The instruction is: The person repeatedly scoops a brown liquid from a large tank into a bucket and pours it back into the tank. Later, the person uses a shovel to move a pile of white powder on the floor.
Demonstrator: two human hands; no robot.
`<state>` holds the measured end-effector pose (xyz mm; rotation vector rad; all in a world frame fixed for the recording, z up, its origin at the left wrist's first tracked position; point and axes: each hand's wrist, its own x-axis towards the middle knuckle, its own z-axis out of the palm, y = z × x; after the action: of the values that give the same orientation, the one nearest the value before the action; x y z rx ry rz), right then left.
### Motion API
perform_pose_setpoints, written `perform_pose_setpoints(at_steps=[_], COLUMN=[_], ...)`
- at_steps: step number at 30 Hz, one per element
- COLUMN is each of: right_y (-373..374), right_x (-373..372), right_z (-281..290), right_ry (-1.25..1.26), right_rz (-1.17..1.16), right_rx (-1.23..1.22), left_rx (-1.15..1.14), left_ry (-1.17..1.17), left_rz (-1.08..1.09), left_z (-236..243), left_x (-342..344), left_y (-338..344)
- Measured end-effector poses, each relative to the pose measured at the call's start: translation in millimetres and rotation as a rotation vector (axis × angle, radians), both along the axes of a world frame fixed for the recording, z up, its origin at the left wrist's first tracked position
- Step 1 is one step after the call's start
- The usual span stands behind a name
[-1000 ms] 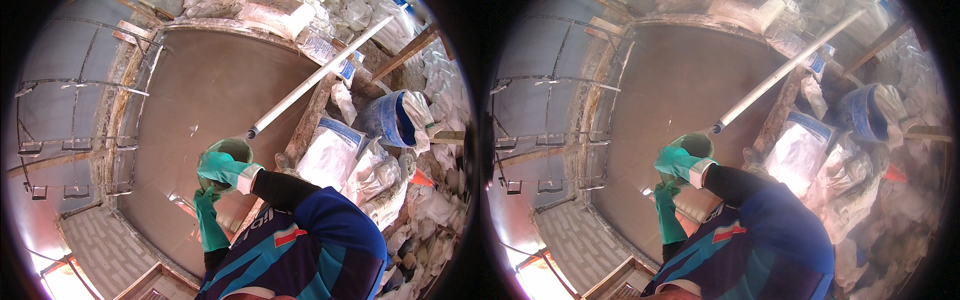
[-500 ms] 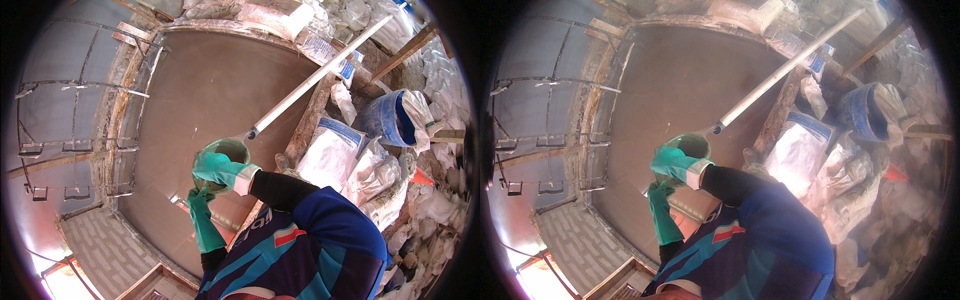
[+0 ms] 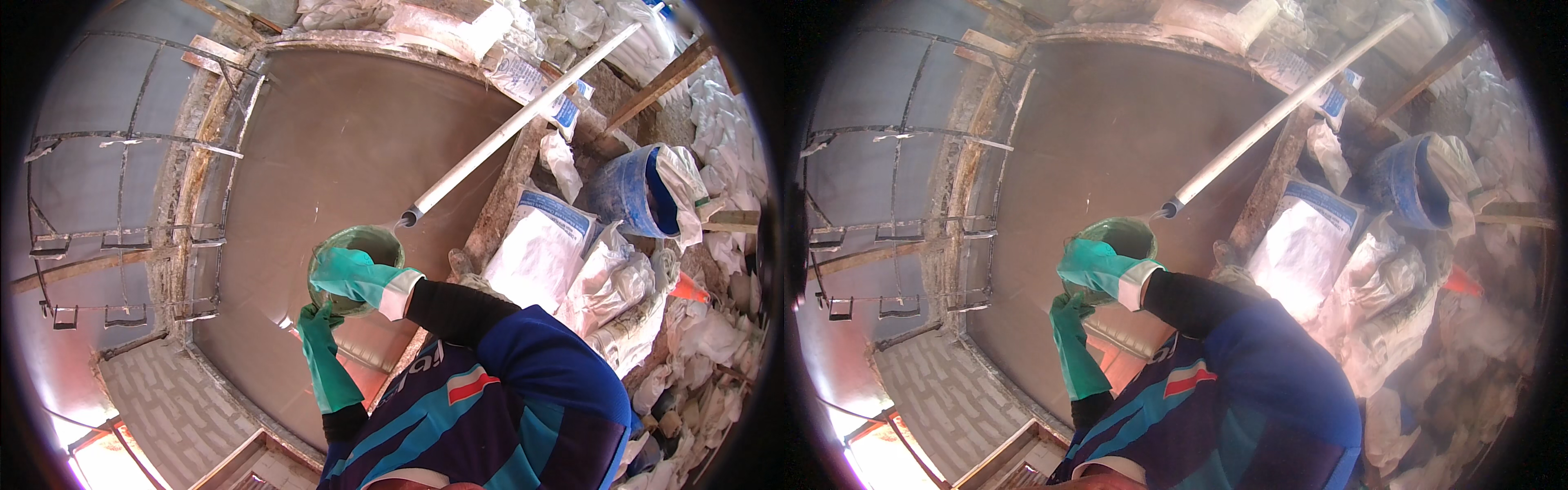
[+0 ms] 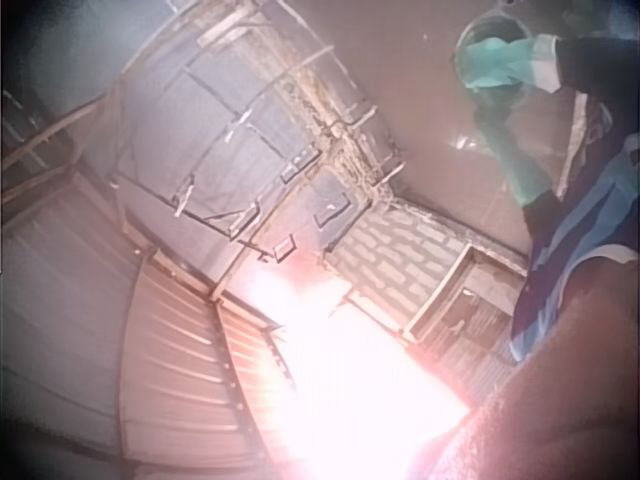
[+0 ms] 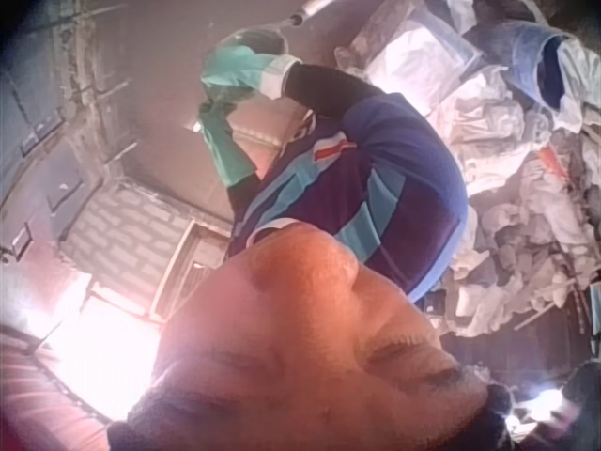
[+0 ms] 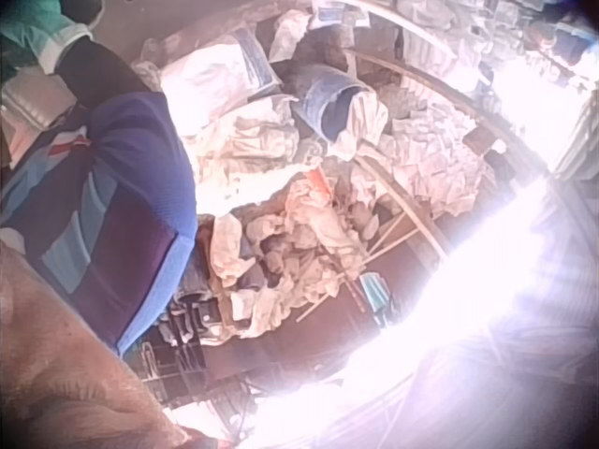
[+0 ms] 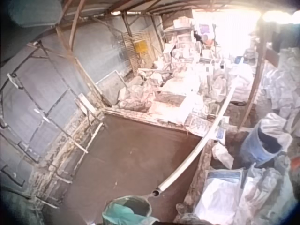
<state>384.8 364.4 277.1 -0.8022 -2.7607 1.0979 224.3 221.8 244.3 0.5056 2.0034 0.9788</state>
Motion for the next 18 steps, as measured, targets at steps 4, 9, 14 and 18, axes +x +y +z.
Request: perform_pose_setpoints(at_steps=[4, 9, 14, 18], right_y=[-1, 3, 1, -1], right_x=[2, 3, 0, -1], right_z=[0, 2, -11, -12], right_ry=[0.083, 0.02, 0.148, 0.169], right_rz=[-0.049, -0.019, -0.11, -0.157], right_rx=[0.026, 0.013, 0.053, 0.072], left_rx=[0.02, 0.021, -0.002, -0.029], left_ry=[-0.007, 0.025, 0.058, 0.104], left_rz=[-0.002, -0.041, -0.076, -0.092], left_z=[-6, -1, 12, 23], left_x=[-8, -6, 1, 10], left_y=[-2, 2, 9, 13])
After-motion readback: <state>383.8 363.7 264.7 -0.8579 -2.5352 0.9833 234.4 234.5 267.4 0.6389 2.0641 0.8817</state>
